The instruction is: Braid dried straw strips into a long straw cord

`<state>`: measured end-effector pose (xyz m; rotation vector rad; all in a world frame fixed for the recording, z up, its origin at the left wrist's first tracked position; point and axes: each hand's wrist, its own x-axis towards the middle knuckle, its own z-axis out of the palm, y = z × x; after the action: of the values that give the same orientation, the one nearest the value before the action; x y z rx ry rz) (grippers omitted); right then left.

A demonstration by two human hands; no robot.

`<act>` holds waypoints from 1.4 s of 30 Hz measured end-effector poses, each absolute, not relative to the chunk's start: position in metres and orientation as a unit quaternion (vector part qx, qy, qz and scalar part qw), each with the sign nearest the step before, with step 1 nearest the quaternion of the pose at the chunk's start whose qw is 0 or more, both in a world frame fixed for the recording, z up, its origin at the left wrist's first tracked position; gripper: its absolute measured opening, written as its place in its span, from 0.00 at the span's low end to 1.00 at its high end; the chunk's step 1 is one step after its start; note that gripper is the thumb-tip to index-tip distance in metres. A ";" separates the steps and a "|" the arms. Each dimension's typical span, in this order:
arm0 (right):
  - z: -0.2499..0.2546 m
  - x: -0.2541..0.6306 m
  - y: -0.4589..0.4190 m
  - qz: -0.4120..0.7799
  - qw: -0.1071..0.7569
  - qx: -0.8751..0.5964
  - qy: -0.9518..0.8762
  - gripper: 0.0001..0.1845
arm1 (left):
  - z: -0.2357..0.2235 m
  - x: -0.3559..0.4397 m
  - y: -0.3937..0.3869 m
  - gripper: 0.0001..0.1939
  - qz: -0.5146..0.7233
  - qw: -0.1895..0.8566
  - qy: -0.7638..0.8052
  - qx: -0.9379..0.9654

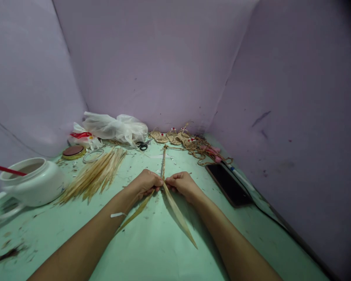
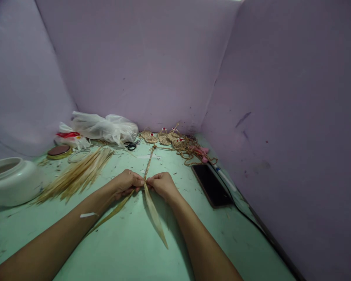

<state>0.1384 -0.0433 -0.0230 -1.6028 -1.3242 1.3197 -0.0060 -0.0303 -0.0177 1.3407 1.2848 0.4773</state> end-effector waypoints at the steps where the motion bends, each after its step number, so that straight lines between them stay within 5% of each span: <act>1: -0.023 0.138 -0.044 0.515 0.332 -0.608 -0.506 0.09 | -0.017 -0.006 -0.031 0.10 0.203 0.573 0.549 0.573; 5: -0.030 0.137 -0.042 0.524 0.308 -0.597 -0.523 0.07 | -0.018 -0.006 -0.031 0.12 0.200 0.570 0.544 0.582; 12: -0.031 0.138 -0.041 0.291 0.250 -0.643 -0.662 0.10 | -0.018 -0.001 -0.031 0.09 0.213 0.552 0.559 0.581; 19: -0.008 0.131 -0.052 0.196 0.171 -0.639 -0.724 0.10 | -0.032 0.009 -0.031 0.05 0.222 0.451 0.619 0.603; 23: -0.009 0.140 -0.044 0.309 0.146 -0.558 -0.756 0.09 | -0.031 0.005 -0.032 0.06 0.243 0.467 0.582 0.620; 35: -0.010 0.136 -0.039 0.590 0.352 -0.526 -0.502 0.05 | -0.016 -0.006 -0.032 0.07 0.295 0.575 0.503 0.575; 42: -0.009 0.136 -0.044 0.705 0.297 -0.482 -0.426 0.03 | -0.020 -0.005 -0.032 0.08 0.297 0.569 0.488 0.591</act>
<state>0.1360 -0.0436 -0.0095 -1.2824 -1.1331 1.8749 -0.0050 -0.0325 -0.0199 1.3882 1.1449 0.6983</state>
